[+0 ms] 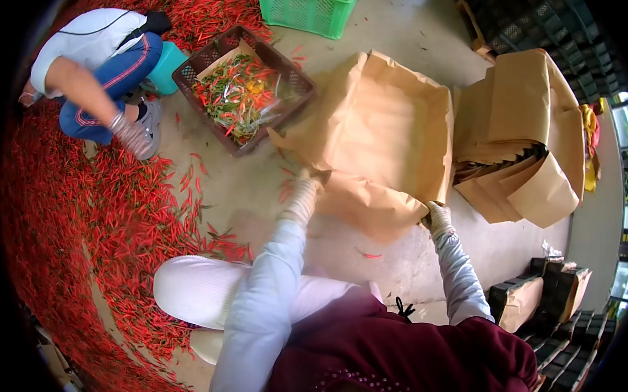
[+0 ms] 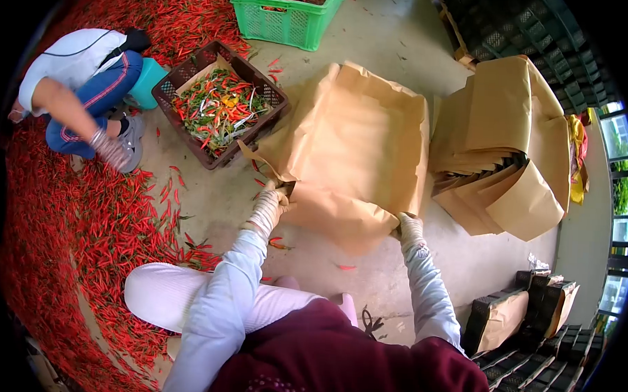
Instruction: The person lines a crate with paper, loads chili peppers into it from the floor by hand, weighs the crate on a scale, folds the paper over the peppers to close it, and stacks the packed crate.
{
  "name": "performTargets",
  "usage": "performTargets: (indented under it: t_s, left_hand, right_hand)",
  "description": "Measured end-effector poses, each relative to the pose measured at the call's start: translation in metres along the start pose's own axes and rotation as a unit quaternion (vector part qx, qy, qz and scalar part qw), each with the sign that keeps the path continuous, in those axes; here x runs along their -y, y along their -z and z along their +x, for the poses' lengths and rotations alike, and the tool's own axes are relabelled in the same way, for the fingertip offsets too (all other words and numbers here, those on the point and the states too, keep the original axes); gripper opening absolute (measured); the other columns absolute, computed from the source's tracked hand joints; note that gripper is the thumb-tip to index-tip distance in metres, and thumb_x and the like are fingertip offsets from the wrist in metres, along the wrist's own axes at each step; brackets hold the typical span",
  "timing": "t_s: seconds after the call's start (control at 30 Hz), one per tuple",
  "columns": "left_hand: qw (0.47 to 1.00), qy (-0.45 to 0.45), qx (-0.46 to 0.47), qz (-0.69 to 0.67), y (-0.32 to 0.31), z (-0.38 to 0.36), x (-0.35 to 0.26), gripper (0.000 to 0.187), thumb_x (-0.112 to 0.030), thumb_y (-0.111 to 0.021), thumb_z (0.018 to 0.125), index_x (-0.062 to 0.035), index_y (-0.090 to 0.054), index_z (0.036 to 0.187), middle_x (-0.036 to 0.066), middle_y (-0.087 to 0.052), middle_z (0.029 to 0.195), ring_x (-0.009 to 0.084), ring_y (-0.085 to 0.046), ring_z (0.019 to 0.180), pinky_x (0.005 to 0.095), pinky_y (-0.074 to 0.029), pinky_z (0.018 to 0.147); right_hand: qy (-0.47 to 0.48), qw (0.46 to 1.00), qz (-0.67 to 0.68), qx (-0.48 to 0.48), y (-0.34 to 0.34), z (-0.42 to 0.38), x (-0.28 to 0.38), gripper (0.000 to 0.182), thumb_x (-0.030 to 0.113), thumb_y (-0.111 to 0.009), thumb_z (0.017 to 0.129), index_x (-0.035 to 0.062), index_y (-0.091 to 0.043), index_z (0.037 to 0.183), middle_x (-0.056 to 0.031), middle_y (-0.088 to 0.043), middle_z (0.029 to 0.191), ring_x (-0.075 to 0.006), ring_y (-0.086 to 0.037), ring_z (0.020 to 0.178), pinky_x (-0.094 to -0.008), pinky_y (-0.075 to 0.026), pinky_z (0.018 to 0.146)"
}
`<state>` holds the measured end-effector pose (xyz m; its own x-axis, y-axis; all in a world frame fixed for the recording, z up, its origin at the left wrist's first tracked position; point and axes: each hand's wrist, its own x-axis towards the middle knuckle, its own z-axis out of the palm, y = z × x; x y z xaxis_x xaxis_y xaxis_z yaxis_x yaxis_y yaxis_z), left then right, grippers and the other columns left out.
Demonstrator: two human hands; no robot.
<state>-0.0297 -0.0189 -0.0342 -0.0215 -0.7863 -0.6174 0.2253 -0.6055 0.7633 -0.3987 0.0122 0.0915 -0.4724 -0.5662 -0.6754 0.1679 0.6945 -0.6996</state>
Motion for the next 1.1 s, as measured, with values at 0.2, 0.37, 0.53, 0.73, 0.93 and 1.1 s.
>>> performTargets:
  t_s: [0.2, 0.37, 0.53, 0.73, 0.93, 1.1]
  left_hand:
    - [0.982, -0.009, 0.102, -0.162, -0.013, -0.047, -0.039, 0.062, -0.004, -0.050, 0.084, -0.0156, -0.037, 0.144, 0.009, -0.062, 0.111, 0.0130, -0.051, 0.059, 0.0365, -0.055, 0.067]
    - [0.995, 0.090, 0.030, 0.018, -0.009, -0.039, -0.032, 0.039, -0.020, -0.045, 0.094, -0.0133, -0.046, 0.132, 0.012, -0.061, 0.095, 0.0192, -0.057, 0.071, 0.0400, -0.055, 0.073]
    - [0.990, 0.135, 0.048, 0.015, 0.008, 0.007, 0.021, 0.031, -0.030, -0.039, 0.098, -0.0094, -0.050, 0.118, 0.012, -0.059, 0.108, 0.0249, -0.057, 0.093, 0.0441, -0.052, 0.084]
    - [0.992, 0.089, -0.073, -0.050, -0.013, -0.037, -0.038, 0.029, -0.015, -0.049, 0.089, -0.0084, -0.058, 0.116, 0.012, -0.063, 0.103, 0.0221, -0.061, 0.086, 0.0367, -0.053, 0.081]
    - [0.956, -0.089, -0.199, 0.196, -0.015, -0.032, -0.046, 0.025, -0.003, -0.054, 0.081, -0.0072, -0.072, 0.098, 0.005, -0.069, 0.082, 0.0166, -0.062, 0.078, 0.0307, -0.051, 0.076]
    - [0.998, -0.015, 0.003, 0.067, -0.025, -0.091, -0.100, 0.028, -0.019, -0.062, 0.087, -0.0013, -0.063, 0.109, 0.006, -0.067, 0.098, 0.0162, -0.058, 0.089, 0.0294, -0.046, 0.085]
  right_hand:
    - [0.048, 0.994, 0.033, 0.096, 0.014, -0.007, 0.002, 0.008, 0.012, -0.065, 0.083, 0.0063, -0.062, 0.088, -0.0059, -0.058, 0.063, -0.0160, -0.052, 0.040, -0.0258, -0.041, 0.034]
    - [0.089, 0.987, 0.039, 0.130, 0.016, -0.001, -0.003, 0.022, 0.008, -0.063, 0.084, 0.0082, -0.060, 0.106, -0.0026, -0.060, 0.069, -0.0122, -0.045, 0.039, -0.0256, -0.034, 0.034]
    - [0.105, 0.985, 0.014, 0.135, 0.020, -0.009, 0.014, 0.028, 0.003, -0.061, 0.082, 0.0110, -0.059, 0.109, -0.0016, -0.061, 0.073, -0.0107, -0.047, 0.044, -0.0243, -0.034, 0.037]
    - [0.055, 0.984, 0.073, 0.154, 0.029, 0.004, -0.005, 0.015, 0.010, -0.061, 0.086, 0.0099, -0.061, 0.100, -0.0024, -0.060, 0.068, -0.0129, -0.049, 0.041, -0.0246, -0.039, 0.036]
    - [0.072, 0.980, 0.035, 0.182, 0.030, 0.002, -0.010, 0.013, 0.012, -0.062, 0.087, 0.0098, -0.061, 0.099, -0.0019, -0.061, 0.067, -0.0122, -0.050, 0.041, -0.0240, -0.040, 0.036]
    - [0.049, 0.985, 0.051, 0.159, 0.028, -0.012, 0.001, 0.011, 0.012, -0.061, 0.087, 0.0093, -0.060, 0.098, -0.0017, -0.061, 0.067, -0.0115, -0.051, 0.041, -0.0225, -0.040, 0.035]
